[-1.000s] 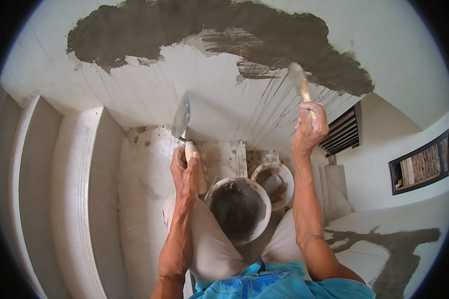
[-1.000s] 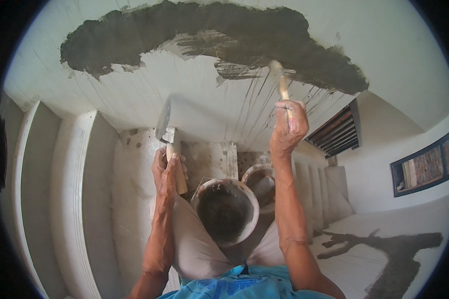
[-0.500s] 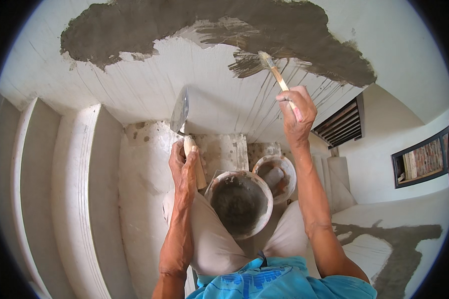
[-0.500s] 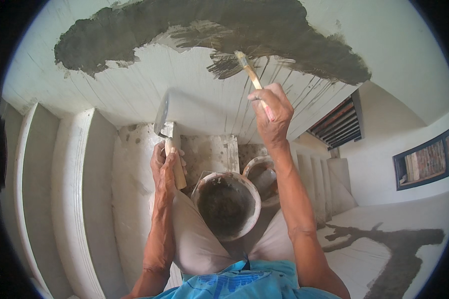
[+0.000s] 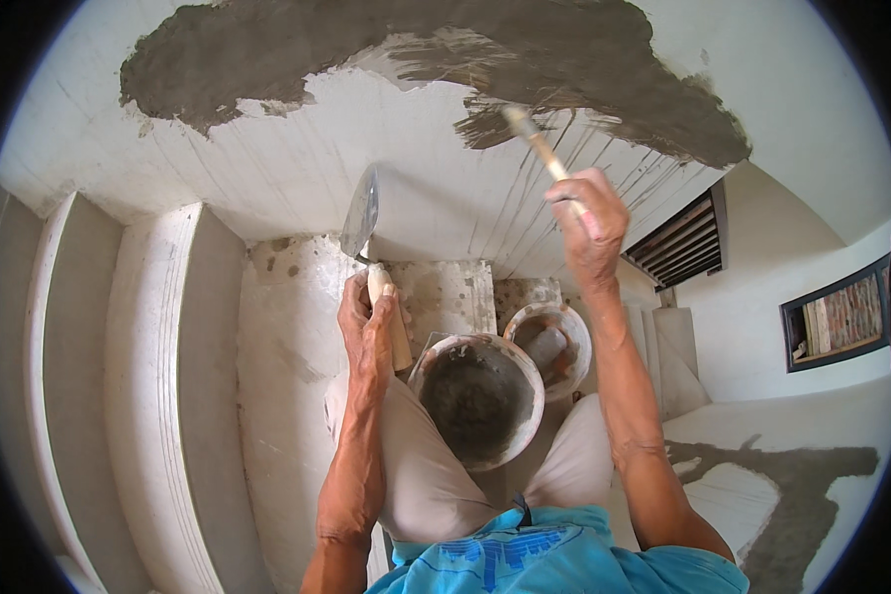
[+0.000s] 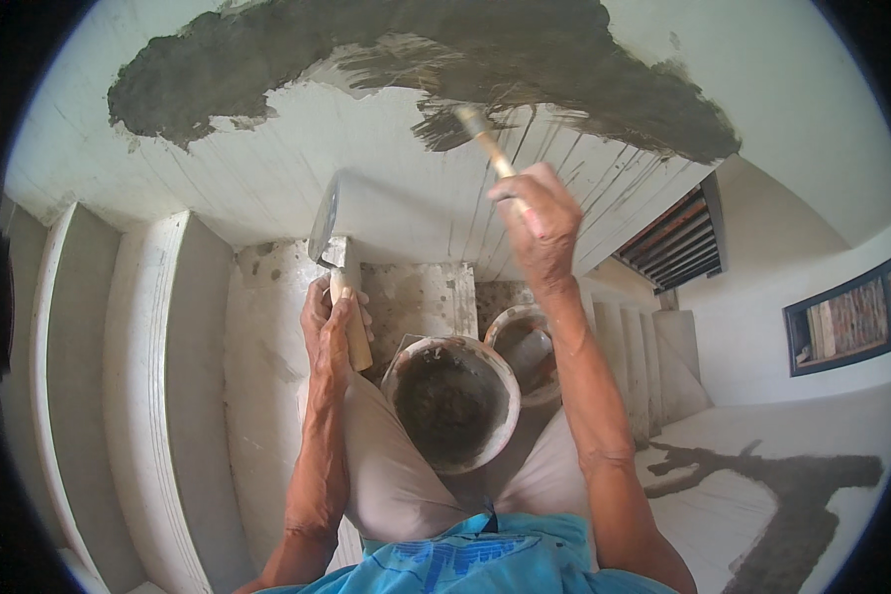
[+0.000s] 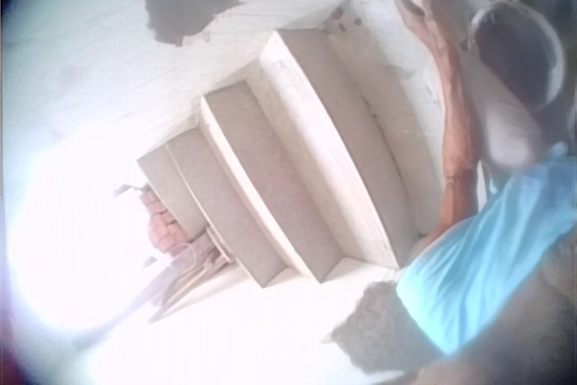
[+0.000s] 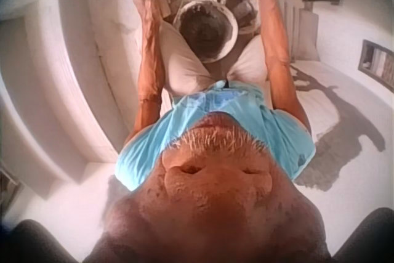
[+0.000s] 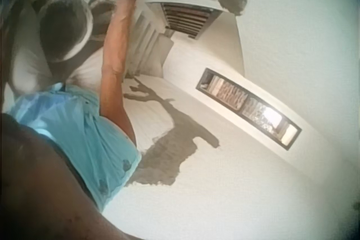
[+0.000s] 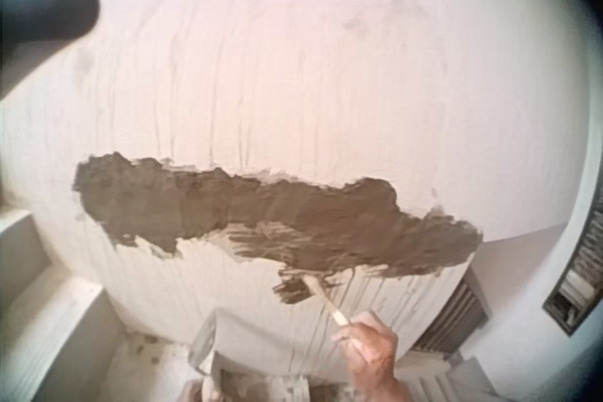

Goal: The person applies plaster to a curved wall section above a staircase using a trowel and a brush. They scoop plaster from a bucket, spread it on the wall, and smooth it with the brush.

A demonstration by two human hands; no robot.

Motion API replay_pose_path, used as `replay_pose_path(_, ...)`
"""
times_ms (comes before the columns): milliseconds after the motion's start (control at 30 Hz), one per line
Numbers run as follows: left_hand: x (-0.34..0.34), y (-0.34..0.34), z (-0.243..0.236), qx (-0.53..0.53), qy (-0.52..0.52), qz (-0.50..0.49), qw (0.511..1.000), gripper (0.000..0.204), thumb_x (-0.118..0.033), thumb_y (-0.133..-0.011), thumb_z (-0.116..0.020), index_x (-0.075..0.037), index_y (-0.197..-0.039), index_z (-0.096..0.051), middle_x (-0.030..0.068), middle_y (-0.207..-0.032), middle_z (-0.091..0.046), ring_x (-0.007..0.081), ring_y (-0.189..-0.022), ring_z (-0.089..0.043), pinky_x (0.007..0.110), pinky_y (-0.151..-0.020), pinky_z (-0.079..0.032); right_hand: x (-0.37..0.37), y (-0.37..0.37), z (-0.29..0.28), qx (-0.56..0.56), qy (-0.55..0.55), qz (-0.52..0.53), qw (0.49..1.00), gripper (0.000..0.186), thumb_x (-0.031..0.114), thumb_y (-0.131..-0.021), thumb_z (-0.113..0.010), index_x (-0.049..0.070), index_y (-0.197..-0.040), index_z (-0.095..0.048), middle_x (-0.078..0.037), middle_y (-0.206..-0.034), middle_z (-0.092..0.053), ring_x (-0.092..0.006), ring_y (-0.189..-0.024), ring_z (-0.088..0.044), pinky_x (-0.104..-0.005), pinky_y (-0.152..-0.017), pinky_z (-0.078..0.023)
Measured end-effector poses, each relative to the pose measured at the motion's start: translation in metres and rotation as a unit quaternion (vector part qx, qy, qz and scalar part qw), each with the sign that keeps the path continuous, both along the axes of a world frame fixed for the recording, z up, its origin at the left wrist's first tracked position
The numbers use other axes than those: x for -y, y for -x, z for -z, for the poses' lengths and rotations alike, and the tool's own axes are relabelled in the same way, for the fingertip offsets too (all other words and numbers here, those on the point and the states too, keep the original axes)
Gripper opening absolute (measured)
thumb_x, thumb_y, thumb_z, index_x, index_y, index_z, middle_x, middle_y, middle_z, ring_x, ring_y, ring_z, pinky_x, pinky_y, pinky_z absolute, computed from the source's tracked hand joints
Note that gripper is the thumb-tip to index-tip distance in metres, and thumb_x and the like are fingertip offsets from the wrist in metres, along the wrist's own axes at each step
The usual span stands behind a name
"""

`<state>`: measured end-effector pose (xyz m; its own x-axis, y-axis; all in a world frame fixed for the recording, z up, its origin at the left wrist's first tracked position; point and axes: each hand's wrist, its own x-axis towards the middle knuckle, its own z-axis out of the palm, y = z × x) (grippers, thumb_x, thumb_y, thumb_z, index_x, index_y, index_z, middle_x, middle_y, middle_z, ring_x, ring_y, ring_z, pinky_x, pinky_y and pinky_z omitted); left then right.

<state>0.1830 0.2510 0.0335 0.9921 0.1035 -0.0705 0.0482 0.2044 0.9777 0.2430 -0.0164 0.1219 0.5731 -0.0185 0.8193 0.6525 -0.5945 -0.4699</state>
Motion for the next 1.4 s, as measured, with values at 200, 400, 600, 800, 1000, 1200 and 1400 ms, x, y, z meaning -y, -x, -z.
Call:
replay_pose_path(200,0.003,-0.003,0.009,0.024,-0.001,0.0,1.0,0.048,-0.029,-0.094,-0.065,0.0,-0.129,-0.05,0.0095,-0.093,-0.063,0.0147,-0.072,-0.061,0.03,-0.056,-0.054,-0.01,-0.024,0.017,-0.064,0.036,-0.04,0.996,0.013,-0.006,-0.076,-0.068,0.005,-0.084,-0.069,-0.005,-0.077,-0.057,-0.02,-0.066,-0.056,-0.0323,-0.06,-0.043)
replay_pose_path(400,-0.003,-0.005,0.023,0.019,-0.022,-0.021,0.999,0.045,-0.021,-0.096,-0.062,0.003,-0.131,-0.049,0.0098,-0.093,-0.064,0.0147,-0.071,-0.061,0.03,-0.057,-0.053,-0.009,0.002,0.0,-0.026,-0.007,-0.005,1.0,0.012,-0.007,-0.076,-0.063,0.001,-0.083,-0.068,-0.007,-0.077,-0.056,-0.0175,-0.068,-0.056,-0.03,-0.06,-0.042)
replay_pose_path(600,-0.004,-0.005,0.016,0.034,-0.022,-0.026,0.999,0.043,-0.021,-0.096,-0.062,0.003,-0.128,-0.05,0.0105,-0.093,-0.065,0.0152,-0.07,-0.061,0.03,-0.058,-0.052,0.013,-0.003,-0.008,-0.016,-0.011,0.043,0.999,0.012,-0.008,-0.077,-0.062,0.001,-0.084,-0.067,-0.007,-0.079,-0.059,-0.0183,-0.071,-0.057,-0.0317,-0.064,-0.044)
replay_pose_path(800,-0.002,-0.004,0.015,0.03,0.024,-0.046,0.998,0.042,-0.023,-0.096,-0.062,0.0,-0.128,-0.048,0.0102,-0.09,-0.063,0.0155,-0.068,-0.061,0.03,-0.053,-0.053,0.009,0.018,-0.012,0.039,-0.008,0.063,0.997,0.009,-0.005,-0.079,-0.066,0.002,-0.084,-0.067,-0.008,-0.078,-0.058,-0.019,-0.072,-0.057,-0.0308,-0.063,-0.044)
replay_pose_path(1000,0.005,-0.001,0.0,0.011,0.028,-0.054,0.998,0.038,-0.028,-0.096,-0.065,-0.002,-0.12,-0.052,0.0083,-0.088,-0.062,0.0153,-0.067,-0.061,0.029,-0.052,-0.053,0.014,0.003,-0.003,-0.099,-0.039,-0.02,0.994,0.008,-0.004,-0.08,-0.066,0.002,-0.085,-0.068,-0.006,-0.078,-0.056,-0.0148,-0.07,-0.055,-0.03,-0.061,-0.042)
replay_pose_path(1200,0.002,-0.002,0.001,0.006,0.024,-0.06,0.998,0.038,-0.028,-0.095,-0.066,-0.002,-0.12,-0.053,0.0078,-0.087,-0.061,0.0152,-0.067,-0.06,0.029,-0.052,-0.053,0.034,0.012,-0.009,0.017,-0.087,0.079,0.993,0.011,-0.006,-0.079,-0.065,0.003,-0.086,-0.068,-0.004,-0.079,-0.057,-0.0133,-0.07,-0.055,-0.028,-0.061,-0.042)
replay_pose_path(1400,0.002,-0.003,0.004,0.009,0.001,-0.044,0.999,0.043,-0.03,-0.095,-0.067,0.0,-0.122,-0.052,0.0088,-0.089,-0.062,0.015,-0.066,-0.06,0.029,-0.052,-0.051,-0.006,-0.007,0.003,-0.091,-0.139,-0.065,0.984,0.007,-0.002,-0.084,-0.065,0.002,-0.088,-0.069,-0.003,-0.078,-0.058,-0.0111,-0.069,-0.055,-0.0278,-0.06,-0.042)
